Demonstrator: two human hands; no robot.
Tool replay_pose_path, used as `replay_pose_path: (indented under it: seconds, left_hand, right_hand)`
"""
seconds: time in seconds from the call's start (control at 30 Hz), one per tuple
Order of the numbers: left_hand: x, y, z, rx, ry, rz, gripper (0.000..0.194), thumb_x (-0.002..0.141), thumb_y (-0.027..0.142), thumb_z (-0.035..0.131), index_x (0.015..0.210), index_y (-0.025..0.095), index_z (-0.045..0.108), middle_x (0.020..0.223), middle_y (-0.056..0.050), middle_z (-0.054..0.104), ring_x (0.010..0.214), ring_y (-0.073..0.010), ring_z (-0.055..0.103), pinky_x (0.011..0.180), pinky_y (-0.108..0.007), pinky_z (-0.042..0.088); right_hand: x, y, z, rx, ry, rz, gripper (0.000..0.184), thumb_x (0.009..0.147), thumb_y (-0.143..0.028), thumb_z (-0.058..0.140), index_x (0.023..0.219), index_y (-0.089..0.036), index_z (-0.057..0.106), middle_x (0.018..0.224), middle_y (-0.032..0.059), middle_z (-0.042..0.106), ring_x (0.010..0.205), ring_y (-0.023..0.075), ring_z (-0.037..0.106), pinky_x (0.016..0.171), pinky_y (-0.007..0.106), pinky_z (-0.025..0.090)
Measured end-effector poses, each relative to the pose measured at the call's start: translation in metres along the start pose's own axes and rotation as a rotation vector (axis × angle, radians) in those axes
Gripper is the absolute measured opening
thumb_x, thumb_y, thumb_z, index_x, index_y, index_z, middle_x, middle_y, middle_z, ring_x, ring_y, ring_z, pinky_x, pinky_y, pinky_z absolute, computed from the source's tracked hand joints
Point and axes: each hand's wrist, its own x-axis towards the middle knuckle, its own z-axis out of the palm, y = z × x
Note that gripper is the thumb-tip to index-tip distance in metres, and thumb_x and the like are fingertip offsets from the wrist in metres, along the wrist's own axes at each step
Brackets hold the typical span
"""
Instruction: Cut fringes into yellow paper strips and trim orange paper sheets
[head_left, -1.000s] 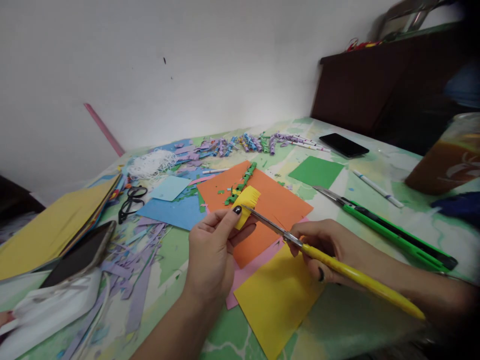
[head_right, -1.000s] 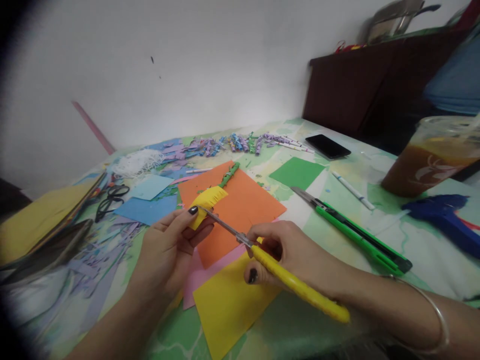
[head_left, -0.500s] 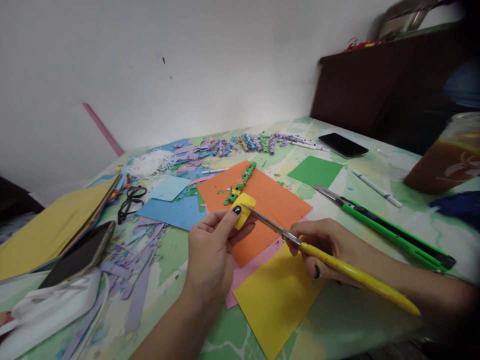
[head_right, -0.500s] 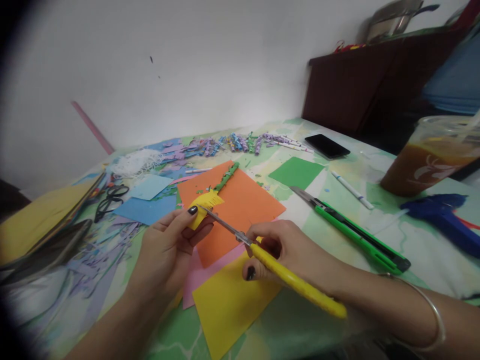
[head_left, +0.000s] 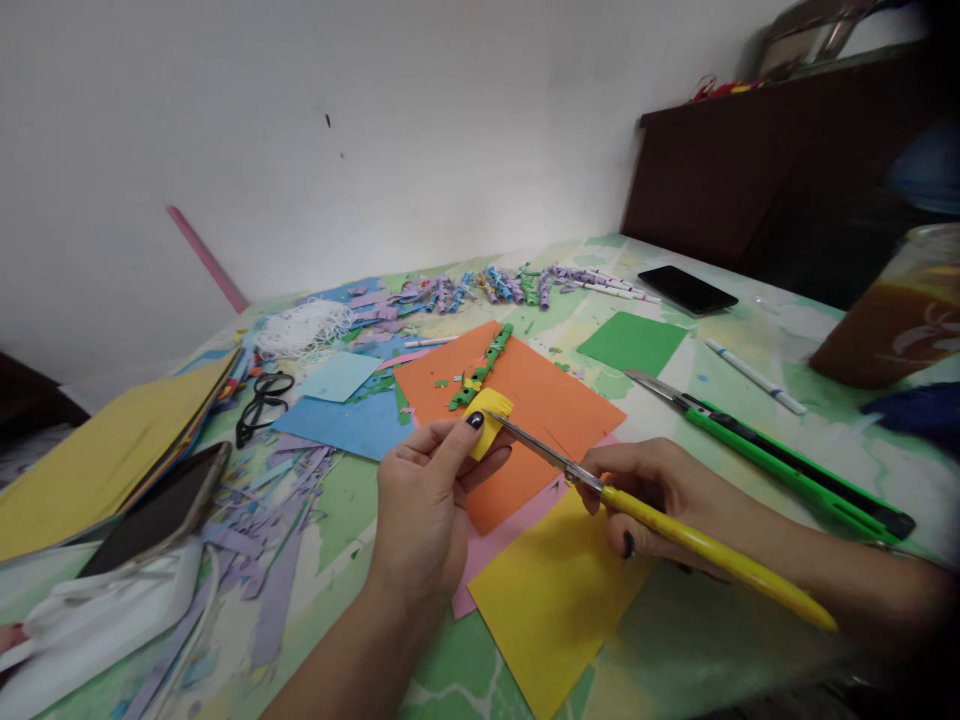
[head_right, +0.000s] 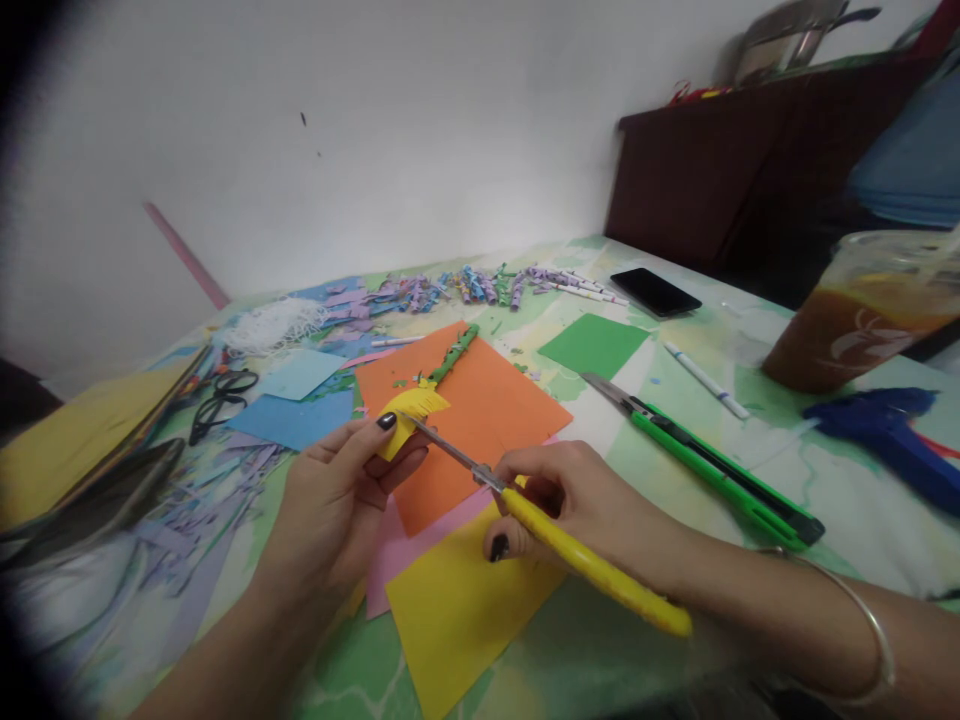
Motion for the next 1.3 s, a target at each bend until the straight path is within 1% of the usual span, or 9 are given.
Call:
replay_pose_path:
  seconds: [0.27, 0.5, 0.67, 0.77, 0.97, 1.03, 1.1, 1.23, 1.3]
  left_hand:
    - [-0.002, 0.000, 0.001, -0.005, -0.004, -0.015, 0.019, 0.058, 0.022, 0.084, 0.066, 0.012, 0.070, 0.072, -0.005, 0.074, 0.065, -0.0137, 0.070, 0.062, -0.021, 0.059]
    - [0.000, 0.001, 0.000, 0.001, -0.001, -0.025, 0.019, 0.059, 0.022, 0.083, 0.066, 0.012, 0.069, 0.074, -0.005, 0.074, 0.067, -0.0144, 0.071, 0.062, -0.021, 0.058]
    - [0.000, 0.000, 0.000, 0.032, 0.009, -0.016, 0.018, 0.060, 0.023, 0.082, 0.066, 0.013, 0.068, 0.073, -0.004, 0.074, 0.067, -0.0155, 0.071, 0.063, -0.023, 0.059]
    - [0.000, 0.001, 0.000, 0.042, 0.015, -0.019, 0.019, 0.059, 0.023, 0.082, 0.066, 0.014, 0.068, 0.074, -0.004, 0.074, 0.069, -0.0174, 0.071, 0.064, -0.025, 0.059]
    - [0.003, 0.001, -0.001, 0.014, -0.013, -0.025, 0.019, 0.059, 0.023, 0.083, 0.068, 0.014, 0.069, 0.076, -0.003, 0.075, 0.069, -0.0161, 0.072, 0.065, -0.023, 0.059]
    - [0.005, 0.001, -0.002, 0.014, -0.027, -0.032, 0.019, 0.061, 0.022, 0.083, 0.069, 0.014, 0.069, 0.077, -0.003, 0.075, 0.071, -0.0158, 0.072, 0.066, -0.024, 0.059]
    - [0.007, 0.002, -0.002, 0.005, -0.028, -0.037, 0.020, 0.060, 0.022, 0.084, 0.069, 0.014, 0.068, 0.075, -0.003, 0.074, 0.071, -0.0155, 0.072, 0.067, -0.023, 0.059]
    - [0.012, 0.004, -0.004, -0.016, -0.019, -0.045, 0.020, 0.060, 0.021, 0.084, 0.069, 0.013, 0.067, 0.074, -0.003, 0.075, 0.070, -0.0153, 0.072, 0.068, -0.024, 0.060]
    - [0.015, 0.004, -0.005, -0.023, -0.022, -0.051, 0.019, 0.062, 0.020, 0.083, 0.071, 0.013, 0.068, 0.076, -0.004, 0.075, 0.072, -0.0161, 0.073, 0.069, -0.024, 0.060]
  right_hand:
    - [-0.001, -0.002, -0.001, -0.011, -0.001, 0.009, 0.010, 0.068, -0.021, 0.066, 0.070, -0.018, 0.057, 0.060, -0.0015, 0.060, 0.052, 0.0119, 0.055, 0.047, 0.019, 0.035]
    - [-0.001, -0.007, 0.001, -0.048, 0.015, 0.016, 0.010, 0.069, -0.021, 0.065, 0.068, -0.018, 0.055, 0.056, -0.0030, 0.056, 0.051, 0.0108, 0.050, 0.046, 0.019, 0.030]
    - [0.000, -0.001, -0.001, -0.117, 0.021, 0.006, 0.023, 0.071, -0.033, 0.069, 0.066, -0.019, 0.052, 0.056, -0.0039, 0.049, 0.050, 0.0105, 0.045, 0.045, 0.021, 0.027]
    - [0.000, 0.002, -0.001, -0.119, 0.021, 0.000, 0.025, 0.071, -0.034, 0.071, 0.066, -0.019, 0.052, 0.054, -0.0049, 0.046, 0.050, 0.0093, 0.038, 0.044, 0.021, 0.025]
    - [-0.001, 0.001, -0.004, -0.006, -0.041, -0.004, 0.017, 0.074, -0.029, 0.071, 0.075, -0.018, 0.058, 0.064, -0.0014, 0.059, 0.056, 0.0110, 0.052, 0.049, 0.019, 0.038]
    - [-0.001, -0.001, -0.006, 0.015, -0.059, 0.008, 0.017, 0.073, -0.028, 0.072, 0.077, -0.018, 0.059, 0.064, -0.0019, 0.059, 0.055, 0.0100, 0.052, 0.050, 0.018, 0.039]
    - [-0.001, -0.003, -0.009, 0.010, -0.064, 0.017, 0.017, 0.073, -0.027, 0.072, 0.078, -0.018, 0.059, 0.062, -0.0031, 0.058, 0.052, 0.0082, 0.050, 0.047, 0.017, 0.037]
    - [-0.002, -0.011, -0.011, -0.004, -0.048, 0.039, 0.016, 0.071, -0.026, 0.071, 0.077, -0.018, 0.058, 0.055, -0.0061, 0.053, 0.041, 0.0040, 0.036, 0.039, 0.015, 0.029]
    - [-0.001, -0.014, -0.012, -0.027, -0.041, 0.056, 0.016, 0.069, -0.025, 0.070, 0.076, -0.017, 0.058, 0.054, -0.0061, 0.053, 0.040, 0.0035, 0.035, 0.038, 0.015, 0.030]
